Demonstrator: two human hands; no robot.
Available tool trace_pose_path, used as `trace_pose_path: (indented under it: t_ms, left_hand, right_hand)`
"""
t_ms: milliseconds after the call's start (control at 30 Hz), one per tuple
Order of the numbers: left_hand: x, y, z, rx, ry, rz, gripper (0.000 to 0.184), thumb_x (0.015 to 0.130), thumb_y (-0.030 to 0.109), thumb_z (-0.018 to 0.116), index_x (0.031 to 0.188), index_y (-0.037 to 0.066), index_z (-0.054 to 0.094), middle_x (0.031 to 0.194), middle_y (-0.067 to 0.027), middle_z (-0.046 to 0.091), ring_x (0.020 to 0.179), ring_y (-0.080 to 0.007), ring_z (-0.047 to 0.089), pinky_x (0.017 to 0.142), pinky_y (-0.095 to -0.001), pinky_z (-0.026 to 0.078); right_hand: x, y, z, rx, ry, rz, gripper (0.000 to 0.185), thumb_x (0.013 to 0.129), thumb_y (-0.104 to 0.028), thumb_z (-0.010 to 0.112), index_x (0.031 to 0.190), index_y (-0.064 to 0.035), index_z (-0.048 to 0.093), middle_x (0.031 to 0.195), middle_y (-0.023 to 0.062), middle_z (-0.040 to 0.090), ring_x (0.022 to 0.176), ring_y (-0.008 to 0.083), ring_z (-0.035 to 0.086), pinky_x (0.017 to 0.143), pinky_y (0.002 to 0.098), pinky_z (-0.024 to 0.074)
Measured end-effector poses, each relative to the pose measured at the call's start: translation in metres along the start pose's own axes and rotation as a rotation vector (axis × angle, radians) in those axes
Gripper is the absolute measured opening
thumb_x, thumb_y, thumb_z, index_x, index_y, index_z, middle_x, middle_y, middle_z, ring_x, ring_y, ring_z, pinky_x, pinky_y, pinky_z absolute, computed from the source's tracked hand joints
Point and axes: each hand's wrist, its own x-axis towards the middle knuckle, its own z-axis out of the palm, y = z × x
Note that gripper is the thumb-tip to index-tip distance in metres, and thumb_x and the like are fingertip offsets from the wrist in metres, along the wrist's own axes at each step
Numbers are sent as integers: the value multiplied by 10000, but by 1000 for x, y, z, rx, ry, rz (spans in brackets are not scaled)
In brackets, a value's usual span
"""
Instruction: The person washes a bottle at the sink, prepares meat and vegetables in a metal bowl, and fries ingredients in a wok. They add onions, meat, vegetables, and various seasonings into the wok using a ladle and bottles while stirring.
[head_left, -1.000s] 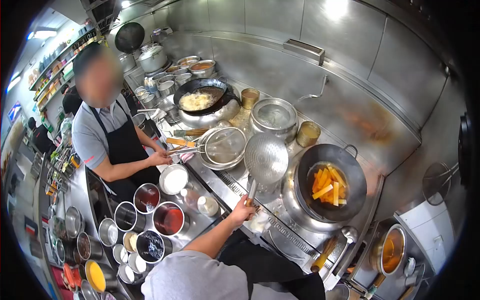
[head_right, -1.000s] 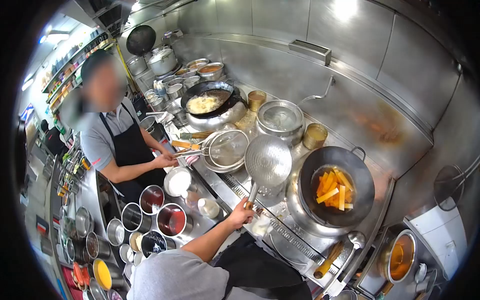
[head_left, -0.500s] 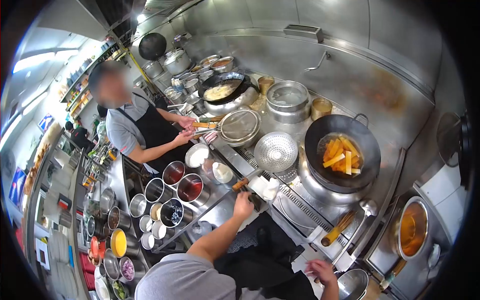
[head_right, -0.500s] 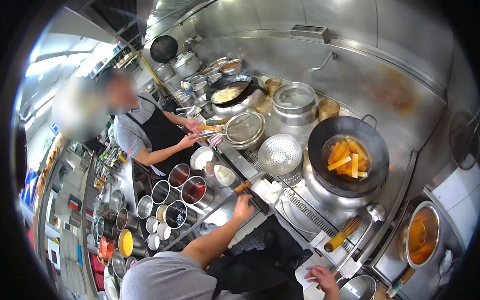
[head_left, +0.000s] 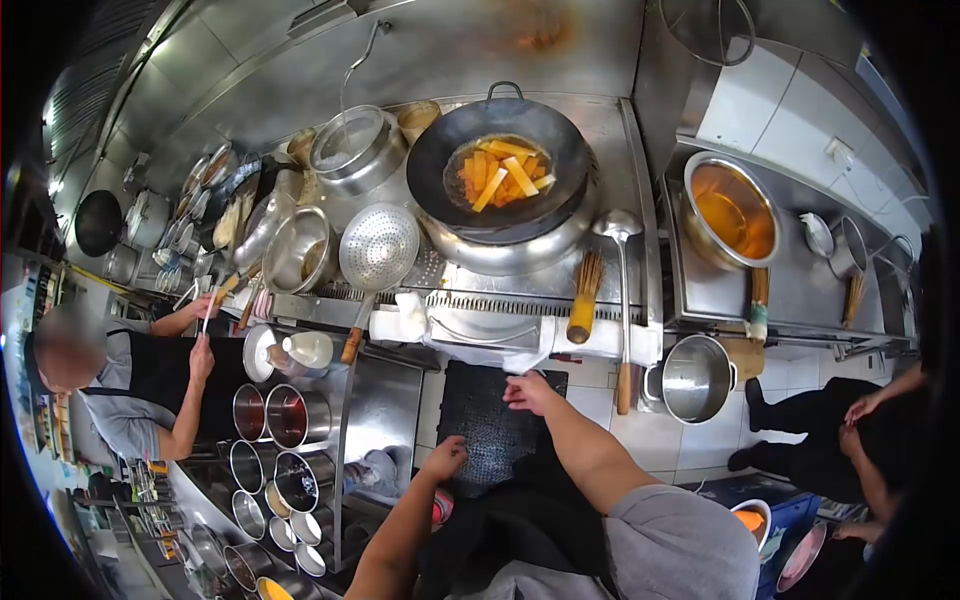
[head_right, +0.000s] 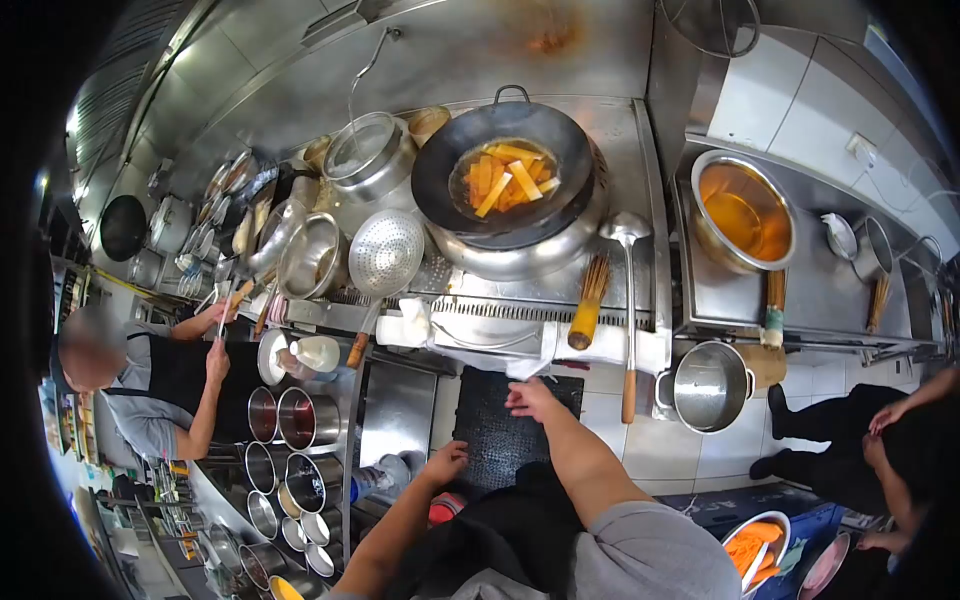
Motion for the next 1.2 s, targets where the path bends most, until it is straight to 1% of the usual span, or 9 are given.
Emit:
trace_pose_path:
  t_ms: [133,300,500,533,667,733,933,1033,1200]
  left_hand:
    - [-30,-37,-10,-123,-48,-74,461,857,174,638,1281,52,505,1035,-126,657,870,-198,639,754,-338,520]
    - [-56,-17,7,-283,66,215,409,898,174,614,1281,45,549,1159,-90,621,1011,-156,572,865,-281,462]
    - [-90,72,3,-1185,-313,-113,591,929,579,460,1135,42,596,934,-106,655,792,-251,645,677,-373,538]
    - [-87,95,3,-1335,-91,-65,577,933,582,445,1129,58,588,792,-110,645,576,-249,615,494,-390,522]
    - [-68,87,-37,-1135,-422,208,568,950,603,390,1095,89,583,915,-64,638,744,-165,636,572,-315,525]
    - [-96,142,-19,-1172,-5,171,579,964,617,325,1080,103,563,868,-44,611,719,-139,623,539,-303,505]
    - [-65,140,8,-929,-49,94,396,1002,459,400,1127,111,544,930,-26,615,801,-161,596,701,-298,482]
    - [-55,120,4,-744,-118,22,260,1004,342,459,1033,106,564,931,-28,621,842,-139,606,745,-319,496]
    - [-49,148,-5,-618,-223,20,162,974,244,551,982,83,553,913,-40,623,781,-129,609,701,-269,513]
  right_hand:
    - [-43,47,53,-566,-328,249,319,896,-337,622,736,-62,607,739,98,644,745,234,660,670,424,543]
    - [-143,118,105,-919,-628,351,416,894,-441,624,915,-28,662,819,108,669,781,262,673,683,402,545]
    - [-139,104,148,-151,-1077,76,622,944,-549,445,1079,34,615,969,209,682,789,359,690,765,516,561]
    - [-133,93,149,-37,-1017,37,676,929,-594,417,1069,37,615,932,218,682,757,372,690,759,522,561]
    - [-125,51,160,-34,-772,-84,624,953,-571,402,961,12,624,762,188,675,641,351,683,617,493,571]
    - [-118,43,159,-53,-669,-127,585,972,-524,422,935,24,623,734,186,672,600,325,678,519,440,564]
    - [-86,37,84,-799,-404,-335,451,965,-475,501,1036,-40,598,856,59,618,705,165,591,611,332,478]
    - [-140,23,58,-1294,-351,-300,402,942,-384,524,1000,-17,676,851,204,671,760,230,656,653,395,495]
    - [-121,29,-40,-1015,-284,-691,343,893,-261,501,771,12,668,689,112,658,646,209,644,607,362,504]
